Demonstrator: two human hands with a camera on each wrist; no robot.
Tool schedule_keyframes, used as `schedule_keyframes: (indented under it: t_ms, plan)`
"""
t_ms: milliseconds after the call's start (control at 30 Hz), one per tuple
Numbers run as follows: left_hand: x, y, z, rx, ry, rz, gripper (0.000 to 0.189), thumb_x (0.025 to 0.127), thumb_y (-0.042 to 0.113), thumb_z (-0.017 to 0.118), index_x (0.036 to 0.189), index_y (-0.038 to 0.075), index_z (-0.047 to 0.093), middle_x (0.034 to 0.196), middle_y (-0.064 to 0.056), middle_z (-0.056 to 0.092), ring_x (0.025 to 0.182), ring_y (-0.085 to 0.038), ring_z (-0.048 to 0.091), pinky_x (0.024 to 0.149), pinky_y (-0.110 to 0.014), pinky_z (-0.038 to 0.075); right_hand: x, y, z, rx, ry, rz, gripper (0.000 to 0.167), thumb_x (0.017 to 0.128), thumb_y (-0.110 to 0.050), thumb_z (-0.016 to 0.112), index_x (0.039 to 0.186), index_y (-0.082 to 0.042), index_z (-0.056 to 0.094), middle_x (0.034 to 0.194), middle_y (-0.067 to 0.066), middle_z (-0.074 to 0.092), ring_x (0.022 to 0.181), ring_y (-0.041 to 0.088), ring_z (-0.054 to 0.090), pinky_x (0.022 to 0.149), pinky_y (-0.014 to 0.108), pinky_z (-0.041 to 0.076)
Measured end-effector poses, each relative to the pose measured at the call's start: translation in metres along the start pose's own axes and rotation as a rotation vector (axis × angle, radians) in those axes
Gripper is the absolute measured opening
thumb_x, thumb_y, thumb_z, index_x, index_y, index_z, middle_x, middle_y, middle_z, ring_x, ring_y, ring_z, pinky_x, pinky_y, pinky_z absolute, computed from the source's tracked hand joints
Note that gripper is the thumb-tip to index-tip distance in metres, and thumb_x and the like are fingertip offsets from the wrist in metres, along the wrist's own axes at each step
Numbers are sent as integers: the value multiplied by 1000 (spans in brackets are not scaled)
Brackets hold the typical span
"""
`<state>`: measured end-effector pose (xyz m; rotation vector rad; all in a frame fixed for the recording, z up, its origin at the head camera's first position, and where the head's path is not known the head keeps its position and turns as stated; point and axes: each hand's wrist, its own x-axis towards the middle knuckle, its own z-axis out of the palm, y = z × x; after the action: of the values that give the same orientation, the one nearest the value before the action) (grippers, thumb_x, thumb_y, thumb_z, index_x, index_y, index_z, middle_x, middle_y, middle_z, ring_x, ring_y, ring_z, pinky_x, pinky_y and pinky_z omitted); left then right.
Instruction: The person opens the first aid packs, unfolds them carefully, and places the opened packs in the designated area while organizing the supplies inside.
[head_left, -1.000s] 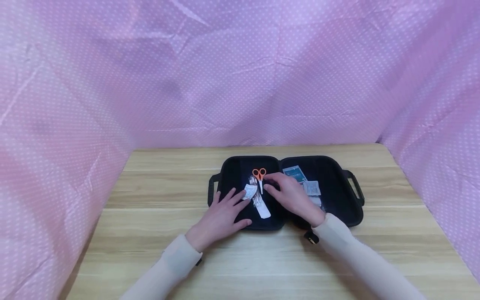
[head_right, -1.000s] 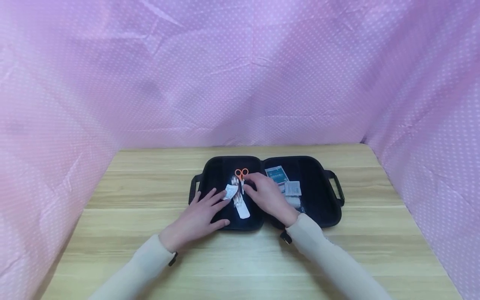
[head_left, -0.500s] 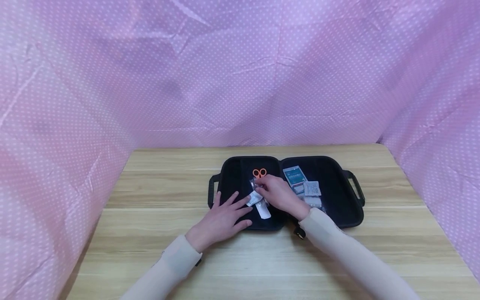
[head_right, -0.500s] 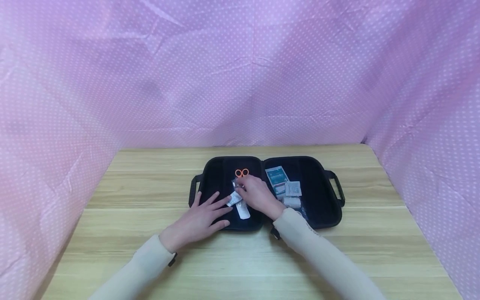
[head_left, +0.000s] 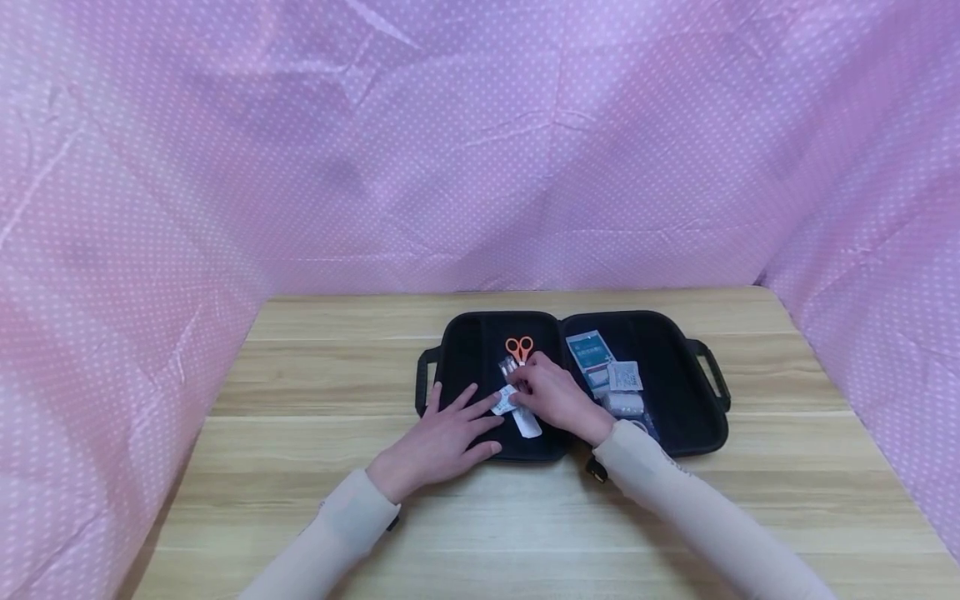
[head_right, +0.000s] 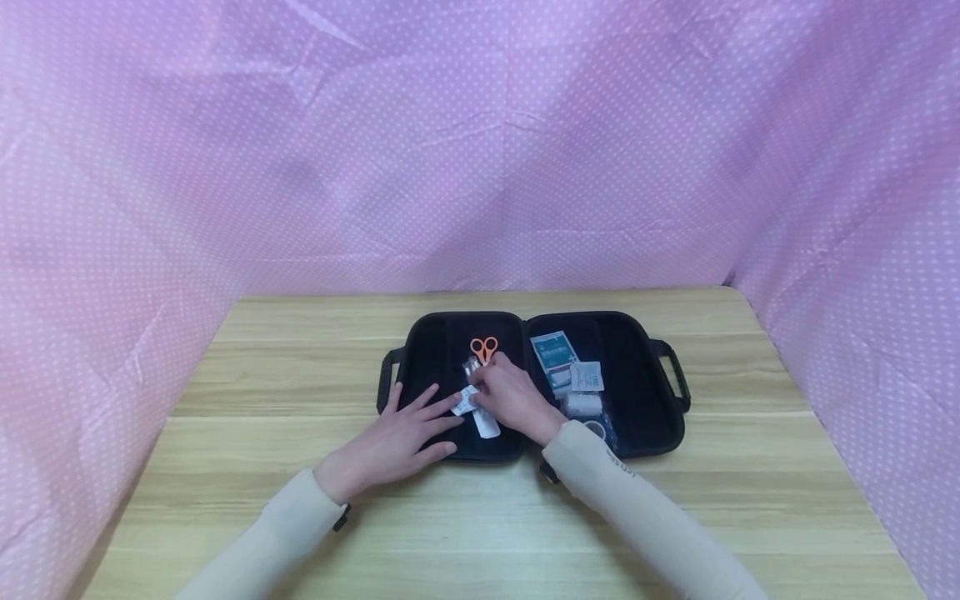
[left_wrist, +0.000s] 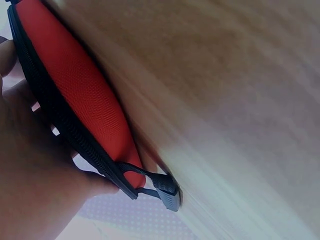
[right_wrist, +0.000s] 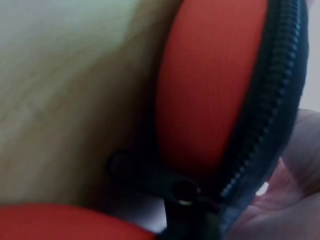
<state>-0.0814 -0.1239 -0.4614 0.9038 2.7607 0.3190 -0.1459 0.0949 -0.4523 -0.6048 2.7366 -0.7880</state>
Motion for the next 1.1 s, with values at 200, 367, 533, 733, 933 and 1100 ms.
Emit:
schedule_keyframes:
  t_ms: [200, 367, 533, 733, 933, 1100]
  plan:
    - [-2, -2, 1, -5, 17, 24, 53, 106, 54, 50, 146, 22, 62, 167, 3, 34, 157, -32, 21, 116, -76, 10, 0, 0, 3, -13, 63, -3, 20, 90, -15, 83, 107, -8, 75, 101, 6, 54, 88, 21, 51, 77, 35, 46]
    - [-6, -5, 2, -24, 51, 49, 51, 105, 50, 55, 144, 20, 64, 168, 1, 33, 157, -31, 22, 117, -74, 13, -2, 2, 3, 48, 103, 3, 10, 91, -13, 80, 100, -12, 74, 98, 3, 58, 89, 20, 53, 79, 36, 47]
    - [-10, -7, 2, -38, 67, 52, 52, 105, 50, 56, 145, 18, 63, 168, -1, 33, 156, -32, 24, 118, -72, 13, -5, 4, 1, 140, 115, -17, 8, 94, -12, 78, 101, -13, 73, 95, -1, 66, 82, 15, 58, 75, 33, 50]
    - [-11, -7, 2, -25, 92, 53, 53, 104, 50, 56, 145, 16, 62, 167, -6, 34, 155, -34, 27, 118, -72, 15, -11, 7, -3, 243, 130, -50, 11, 96, -10, 74, 107, -11, 72, 93, -1, 72, 75, 11, 61, 67, 29, 53]
    - [-10, -5, 2, -27, 97, 46, 55, 104, 51, 57, 146, 16, 61, 167, -5, 33, 155, -33, 28, 118, -72, 17, -21, 11, -11, 278, 189, -59, 17, 98, -9, 72, 115, -8, 71, 100, 2, 75, 86, 13, 68, 78, 36, 58]
    - [-10, -2, 0, -35, 86, 25, 57, 104, 53, 56, 148, 17, 60, 168, -3, 32, 155, -32, 26, 118, -72, 16, -30, 16, -19, 288, 216, -53, 28, 97, -7, 71, 125, -4, 70, 103, 6, 73, 88, 17, 69, 82, 38, 59]
